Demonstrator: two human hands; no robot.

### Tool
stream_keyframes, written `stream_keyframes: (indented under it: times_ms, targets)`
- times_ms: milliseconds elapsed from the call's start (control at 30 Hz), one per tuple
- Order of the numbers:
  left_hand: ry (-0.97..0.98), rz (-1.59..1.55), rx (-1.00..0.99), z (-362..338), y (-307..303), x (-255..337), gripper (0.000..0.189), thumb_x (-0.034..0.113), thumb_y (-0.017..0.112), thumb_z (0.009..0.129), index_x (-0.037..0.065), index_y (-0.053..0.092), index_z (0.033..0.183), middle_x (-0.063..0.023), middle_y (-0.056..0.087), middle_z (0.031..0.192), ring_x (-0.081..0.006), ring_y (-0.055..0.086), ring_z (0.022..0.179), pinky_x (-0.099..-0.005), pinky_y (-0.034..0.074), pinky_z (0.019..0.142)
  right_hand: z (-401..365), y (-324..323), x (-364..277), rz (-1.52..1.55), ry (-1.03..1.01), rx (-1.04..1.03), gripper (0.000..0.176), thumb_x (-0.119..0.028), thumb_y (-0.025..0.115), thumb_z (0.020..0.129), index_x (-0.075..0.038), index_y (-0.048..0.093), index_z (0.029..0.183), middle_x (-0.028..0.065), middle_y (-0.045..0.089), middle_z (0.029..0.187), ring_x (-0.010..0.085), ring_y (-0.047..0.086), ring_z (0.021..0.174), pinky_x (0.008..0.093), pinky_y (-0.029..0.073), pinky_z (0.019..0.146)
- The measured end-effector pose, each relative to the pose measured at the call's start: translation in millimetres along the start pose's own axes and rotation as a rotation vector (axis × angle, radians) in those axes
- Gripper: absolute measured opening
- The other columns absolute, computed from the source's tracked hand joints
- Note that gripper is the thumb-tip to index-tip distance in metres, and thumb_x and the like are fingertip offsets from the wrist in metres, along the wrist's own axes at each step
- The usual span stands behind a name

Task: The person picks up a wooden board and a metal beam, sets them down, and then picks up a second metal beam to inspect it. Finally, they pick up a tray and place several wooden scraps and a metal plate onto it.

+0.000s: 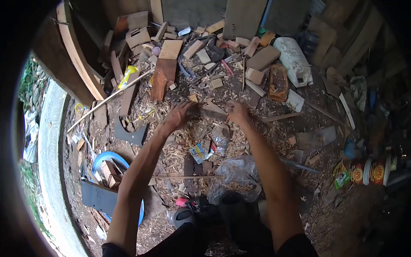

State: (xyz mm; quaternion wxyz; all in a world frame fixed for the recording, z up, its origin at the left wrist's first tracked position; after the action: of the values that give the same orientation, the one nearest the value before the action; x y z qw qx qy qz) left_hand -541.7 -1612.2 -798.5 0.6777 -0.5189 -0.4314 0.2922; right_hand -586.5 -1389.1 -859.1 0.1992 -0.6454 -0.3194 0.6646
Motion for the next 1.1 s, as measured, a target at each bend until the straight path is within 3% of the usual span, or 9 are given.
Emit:
stream_keyframes:
  times_ms: [300, 400, 500, 633, 667, 767, 900, 1033, 1100]
  targets:
    - [-0.114, -0.217, -0.051, -11, 54, -33, 0.031, 0.019, 0.039, 0.086, 0.012, 0.057, 0.110, -0.0115, 0.052, 0.118, -0.0302, 0.052, 0.104, -0.0368, 0.041, 0.090, -25, 51, -91, -0.492, -0.051, -0.266, 0.054, -0.028, 0.066, 0.074, -0.004, 0.048, 0.119, 0.0147, 0.050, 0.116, 0.0325, 0.043, 0.112, 0.0358, 0.037, 0.091]
    - [0.106, 0.060, 0.101, -44, 18, -46, 0.042, 0.011, 0.047, 0.079, 0.004, 0.044, 0.121, -0.0230, 0.052, 0.113, -0.0360, 0.058, 0.081, -0.0415, 0.047, 0.073, -15, 78, -98, -0.237, -0.069, -0.399, 0.045, -0.025, 0.063, 0.076, -0.002, 0.052, 0.113, 0.0160, 0.055, 0.104, 0.0308, 0.049, 0.105, 0.0371, 0.039, 0.089]
    - [-0.037, 0.036, 0.011, -80, 0, -84, 0.042, 0.012, 0.050, 0.078, 0.002, 0.044, 0.118, -0.0232, 0.055, 0.106, -0.0354, 0.058, 0.082, -0.0418, 0.047, 0.070, -17, 92, -117, -0.028, 0.018, -0.311, 0.043, -0.022, 0.062, 0.077, 0.000, 0.051, 0.112, 0.0175, 0.058, 0.099, 0.0314, 0.052, 0.101, 0.0353, 0.042, 0.087]
    - [-0.470, -0.371, -0.241, -136, -9, -89, 0.044, 0.019, 0.060, 0.074, -0.001, 0.044, 0.111, -0.0216, 0.057, 0.094, -0.0378, 0.056, 0.088, -0.0421, 0.046, 0.076, -17, 122, -153, -0.241, -0.235, -0.207, 0.057, -0.019, 0.064, 0.075, -0.002, 0.040, 0.123, 0.0193, 0.049, 0.114, 0.0334, 0.043, 0.111, 0.0380, 0.035, 0.094]
    - [-0.273, -0.173, 0.015, -141, -24, -77, 0.050, 0.023, 0.063, 0.074, 0.000, 0.041, 0.113, -0.0212, 0.054, 0.102, -0.0372, 0.052, 0.096, -0.0425, 0.043, 0.081, -14, 135, -152, -0.220, -0.150, -0.339, 0.063, -0.015, 0.063, 0.074, -0.005, 0.033, 0.128, 0.0188, 0.037, 0.126, 0.0344, 0.035, 0.119, 0.0402, 0.032, 0.096]
    - [-0.323, -0.010, -0.082, -145, -1, -63, 0.075, 0.030, 0.071, 0.067, 0.000, 0.032, 0.123, -0.0197, 0.049, 0.113, -0.0353, 0.045, 0.110, -0.0423, 0.038, 0.090, -15, 121, -155, -0.446, 0.054, -0.221, 0.063, -0.017, 0.059, 0.076, -0.007, 0.030, 0.131, 0.0167, 0.022, 0.137, 0.0348, 0.029, 0.123, 0.0455, 0.027, 0.100]
    - [-0.340, -0.001, -0.074, -140, 12, -51, 0.066, 0.027, 0.064, 0.074, 0.000, 0.032, 0.125, -0.0190, 0.050, 0.113, -0.0309, 0.038, 0.118, -0.0413, 0.032, 0.097, -11, 126, -120, -0.473, 0.185, -0.260, 0.068, -0.018, 0.059, 0.077, -0.016, 0.025, 0.136, 0.0171, 0.015, 0.140, 0.0359, 0.025, 0.125, 0.0456, 0.026, 0.100]
    - [-0.255, 0.090, -0.085, -130, 27, -52, 0.047, 0.023, 0.047, 0.083, 0.001, 0.033, 0.122, -0.0207, 0.054, 0.105, -0.0331, 0.055, 0.095, -0.0402, 0.042, 0.085, -4, 119, -116, -0.239, 0.149, -0.158, 0.042, -0.018, 0.063, 0.075, -0.010, 0.046, 0.113, 0.0178, 0.032, 0.125, 0.0352, 0.038, 0.113, 0.0433, 0.035, 0.093]
    - [-0.531, -0.222, -0.229, -135, 26, -66, 0.047, 0.024, 0.048, 0.083, 0.001, 0.033, 0.122, -0.0209, 0.059, 0.091, -0.0336, 0.060, 0.079, -0.0392, 0.048, 0.072, 4, 125, -106, -0.159, 0.126, -0.149, 0.037, -0.013, 0.063, 0.073, -0.008, 0.046, 0.106, 0.0190, 0.035, 0.119, 0.0360, 0.040, 0.110, 0.0418, 0.036, 0.091]
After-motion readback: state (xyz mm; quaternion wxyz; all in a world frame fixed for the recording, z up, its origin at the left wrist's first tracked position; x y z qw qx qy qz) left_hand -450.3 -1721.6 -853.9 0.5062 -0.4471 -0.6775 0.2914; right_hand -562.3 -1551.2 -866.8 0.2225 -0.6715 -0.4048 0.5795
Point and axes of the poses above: each hand's wrist, its own z-axis towards the middle knuckle, its own y-axis out of the palm, x = y × z, the point moved 9 cm from there along z, towards the middle knuckle
